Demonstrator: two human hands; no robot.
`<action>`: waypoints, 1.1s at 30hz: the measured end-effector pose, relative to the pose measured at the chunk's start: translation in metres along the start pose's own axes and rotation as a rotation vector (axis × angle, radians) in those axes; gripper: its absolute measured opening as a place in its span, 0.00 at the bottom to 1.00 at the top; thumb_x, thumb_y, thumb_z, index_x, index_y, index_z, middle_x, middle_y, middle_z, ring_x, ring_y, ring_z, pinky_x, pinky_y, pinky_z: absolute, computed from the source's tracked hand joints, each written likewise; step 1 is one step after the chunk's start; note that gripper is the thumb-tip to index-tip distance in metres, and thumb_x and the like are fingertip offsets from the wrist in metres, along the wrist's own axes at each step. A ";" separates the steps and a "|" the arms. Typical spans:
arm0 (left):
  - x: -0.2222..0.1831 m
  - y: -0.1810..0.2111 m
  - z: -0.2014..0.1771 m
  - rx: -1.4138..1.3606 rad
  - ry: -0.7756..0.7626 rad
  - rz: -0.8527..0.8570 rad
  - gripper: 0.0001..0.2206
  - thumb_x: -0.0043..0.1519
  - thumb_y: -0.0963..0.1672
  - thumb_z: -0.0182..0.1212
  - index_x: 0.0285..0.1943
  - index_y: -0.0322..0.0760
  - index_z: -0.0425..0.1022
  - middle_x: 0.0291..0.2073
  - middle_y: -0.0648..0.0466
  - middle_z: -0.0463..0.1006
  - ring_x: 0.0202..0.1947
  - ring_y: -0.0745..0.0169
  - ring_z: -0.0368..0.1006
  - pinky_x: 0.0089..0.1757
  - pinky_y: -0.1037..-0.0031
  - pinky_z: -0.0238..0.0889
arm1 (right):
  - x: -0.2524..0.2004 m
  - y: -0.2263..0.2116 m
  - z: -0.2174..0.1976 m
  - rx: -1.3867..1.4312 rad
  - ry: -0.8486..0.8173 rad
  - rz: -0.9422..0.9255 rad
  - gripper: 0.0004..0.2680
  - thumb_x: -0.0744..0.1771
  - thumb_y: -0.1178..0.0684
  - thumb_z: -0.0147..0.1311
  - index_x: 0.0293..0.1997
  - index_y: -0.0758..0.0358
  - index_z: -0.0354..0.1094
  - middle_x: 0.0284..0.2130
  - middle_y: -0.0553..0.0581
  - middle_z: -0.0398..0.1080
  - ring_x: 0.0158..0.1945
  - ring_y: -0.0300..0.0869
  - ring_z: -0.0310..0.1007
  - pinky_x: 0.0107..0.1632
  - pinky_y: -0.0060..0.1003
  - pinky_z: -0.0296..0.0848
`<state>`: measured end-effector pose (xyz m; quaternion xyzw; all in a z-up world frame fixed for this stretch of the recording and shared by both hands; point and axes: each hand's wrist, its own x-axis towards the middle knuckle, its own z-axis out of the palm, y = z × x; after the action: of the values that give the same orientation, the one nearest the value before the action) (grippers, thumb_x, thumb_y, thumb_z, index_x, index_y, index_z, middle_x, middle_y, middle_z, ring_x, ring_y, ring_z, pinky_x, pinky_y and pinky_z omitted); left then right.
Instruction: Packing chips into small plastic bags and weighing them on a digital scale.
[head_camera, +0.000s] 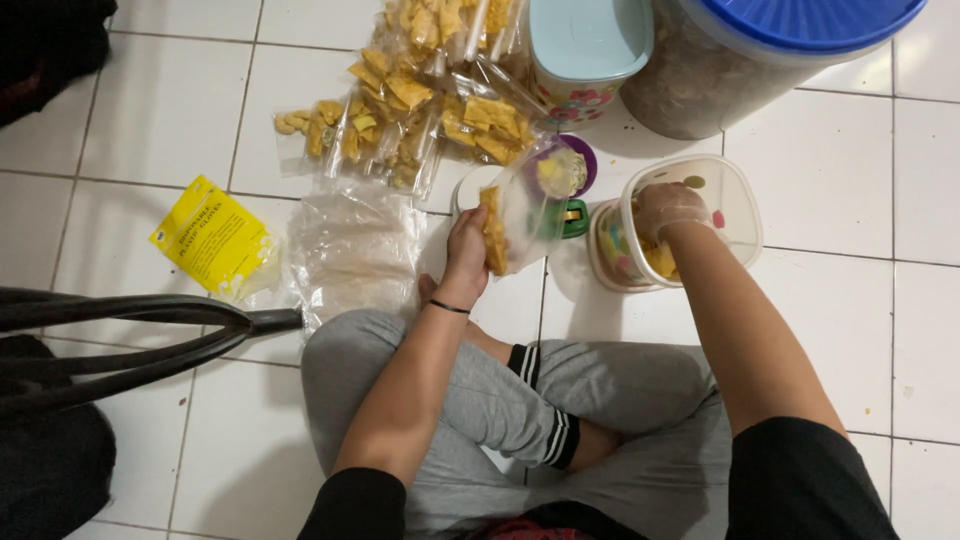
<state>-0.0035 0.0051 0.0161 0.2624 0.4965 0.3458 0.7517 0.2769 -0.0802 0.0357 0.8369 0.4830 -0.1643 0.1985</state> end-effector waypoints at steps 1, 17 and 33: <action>0.001 -0.002 -0.001 -0.001 0.004 -0.002 0.09 0.68 0.48 0.55 0.46 0.40 0.70 0.32 0.49 0.73 0.28 0.55 0.75 0.31 0.70 0.72 | -0.013 0.000 -0.023 -0.001 -0.003 -0.003 0.23 0.67 0.49 0.49 0.54 0.93 0.69 0.45 0.91 0.71 0.55 0.80 0.70 0.53 0.76 0.66; 0.011 0.018 -0.011 -0.226 0.152 0.104 0.10 0.67 0.48 0.57 0.44 0.39 0.71 0.38 0.45 0.75 0.36 0.49 0.76 0.39 0.63 0.72 | -0.026 0.008 -0.023 -0.076 0.002 -0.247 0.09 0.63 0.57 0.59 0.39 0.75 0.77 0.32 0.70 0.78 0.38 0.58 0.81 0.44 0.52 0.79; 0.027 0.001 -0.016 -0.261 0.161 0.128 0.10 0.67 0.49 0.58 0.44 0.40 0.72 0.40 0.44 0.76 0.40 0.48 0.77 0.42 0.59 0.74 | -0.051 0.043 -0.081 0.296 -0.127 -0.025 0.13 0.61 0.49 0.58 0.47 0.56 0.82 0.44 0.72 0.80 0.55 0.65 0.76 0.56 0.58 0.74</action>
<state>-0.0110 0.0270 -0.0043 0.1650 0.4881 0.4744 0.7138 0.2964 -0.0981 0.1371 0.8389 0.4502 -0.2885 0.1013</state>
